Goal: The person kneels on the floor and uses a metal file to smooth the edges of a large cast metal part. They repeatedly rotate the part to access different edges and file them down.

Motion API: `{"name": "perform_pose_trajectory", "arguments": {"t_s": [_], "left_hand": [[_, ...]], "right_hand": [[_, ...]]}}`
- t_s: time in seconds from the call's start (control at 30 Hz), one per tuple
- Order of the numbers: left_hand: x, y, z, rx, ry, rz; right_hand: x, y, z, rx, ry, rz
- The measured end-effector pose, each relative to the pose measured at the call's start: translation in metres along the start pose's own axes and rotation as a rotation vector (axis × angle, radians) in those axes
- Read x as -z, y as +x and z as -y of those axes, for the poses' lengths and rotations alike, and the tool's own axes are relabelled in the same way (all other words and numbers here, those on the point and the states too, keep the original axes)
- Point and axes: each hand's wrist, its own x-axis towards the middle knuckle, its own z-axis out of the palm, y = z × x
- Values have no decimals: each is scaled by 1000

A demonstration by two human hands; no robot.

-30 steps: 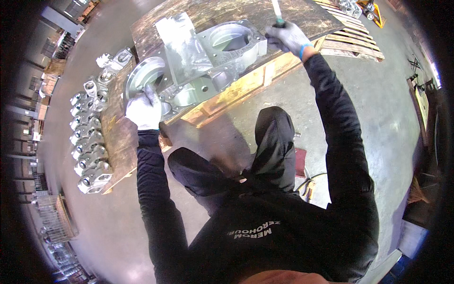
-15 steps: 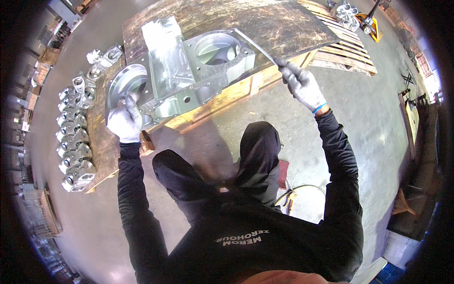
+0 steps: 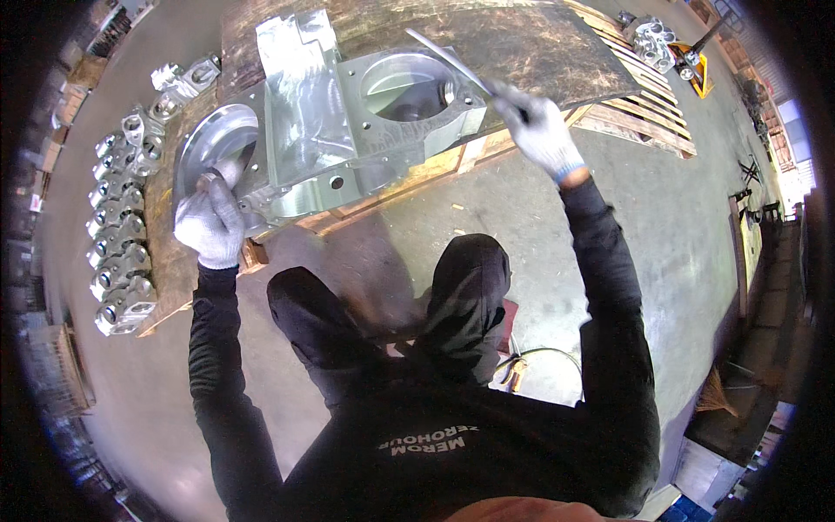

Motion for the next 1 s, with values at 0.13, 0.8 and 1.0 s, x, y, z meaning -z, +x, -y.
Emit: {"name": "perform_pose_trajectory", "arguments": {"t_s": [0.13, 0.8, 1.0], "left_hand": [[2, 3, 0, -23, 24, 17], [7, 4, -8, 33, 21, 2], [0, 2, -2, 19, 39, -49]], "right_hand": [[-16, 41, -19, -18, 256, 66], [31, 70, 3, -39, -191, 227], [23, 84, 49, -20, -412, 249]]}}
